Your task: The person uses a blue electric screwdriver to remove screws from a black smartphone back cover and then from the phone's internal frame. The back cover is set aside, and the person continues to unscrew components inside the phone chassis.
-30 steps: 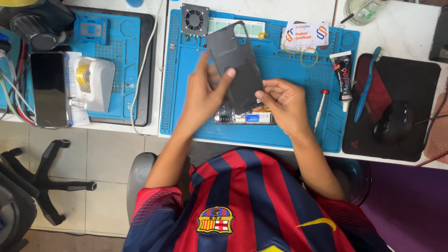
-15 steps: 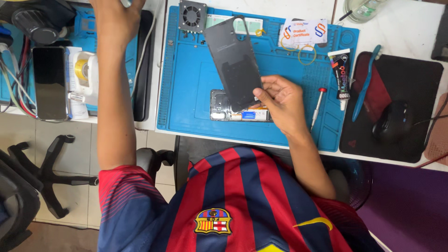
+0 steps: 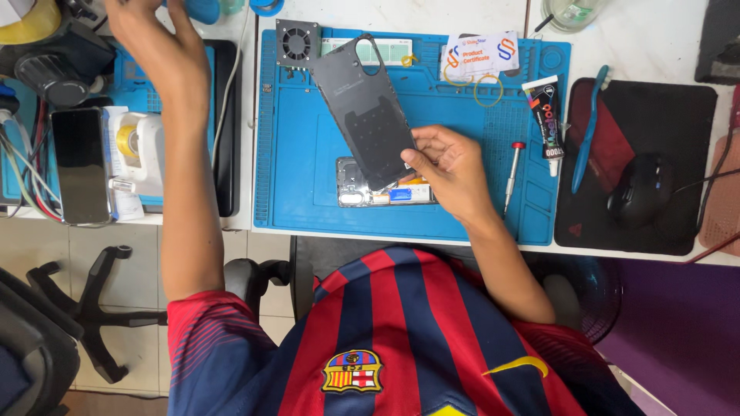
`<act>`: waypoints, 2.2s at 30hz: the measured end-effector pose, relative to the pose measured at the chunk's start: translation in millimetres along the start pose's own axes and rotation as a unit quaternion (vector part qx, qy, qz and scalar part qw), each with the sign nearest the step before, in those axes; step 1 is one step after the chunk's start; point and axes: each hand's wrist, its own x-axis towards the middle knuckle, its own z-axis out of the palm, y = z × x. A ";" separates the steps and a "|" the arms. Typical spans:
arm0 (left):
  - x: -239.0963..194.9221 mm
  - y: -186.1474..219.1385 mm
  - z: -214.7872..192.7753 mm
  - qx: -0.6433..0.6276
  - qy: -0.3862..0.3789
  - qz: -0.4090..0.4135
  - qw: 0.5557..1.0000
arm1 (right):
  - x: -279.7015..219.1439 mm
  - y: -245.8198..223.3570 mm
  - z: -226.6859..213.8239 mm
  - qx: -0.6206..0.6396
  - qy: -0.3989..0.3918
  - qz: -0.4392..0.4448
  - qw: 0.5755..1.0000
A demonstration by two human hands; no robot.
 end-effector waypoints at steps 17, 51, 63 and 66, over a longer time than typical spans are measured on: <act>-53.2 225.8 -16.5 -0.420 -0.246 -0.253 0.836 | -2.9 -37.7 22.3 0.018 0.003 0.024 1.000; -79.1 213.0 26.7 -0.488 -0.184 -0.416 0.745 | -127.9 -159.7 74.6 0.373 0.018 -0.142 0.917; -75.8 213.8 23.8 -0.503 -0.172 -0.392 0.751 | -99.0 -159.3 71.1 0.251 0.069 -0.137 0.956; -69.1 217.7 27.3 -0.540 -0.150 -0.379 0.736 | -72.4 -136.3 55.6 0.126 0.095 -0.175 0.972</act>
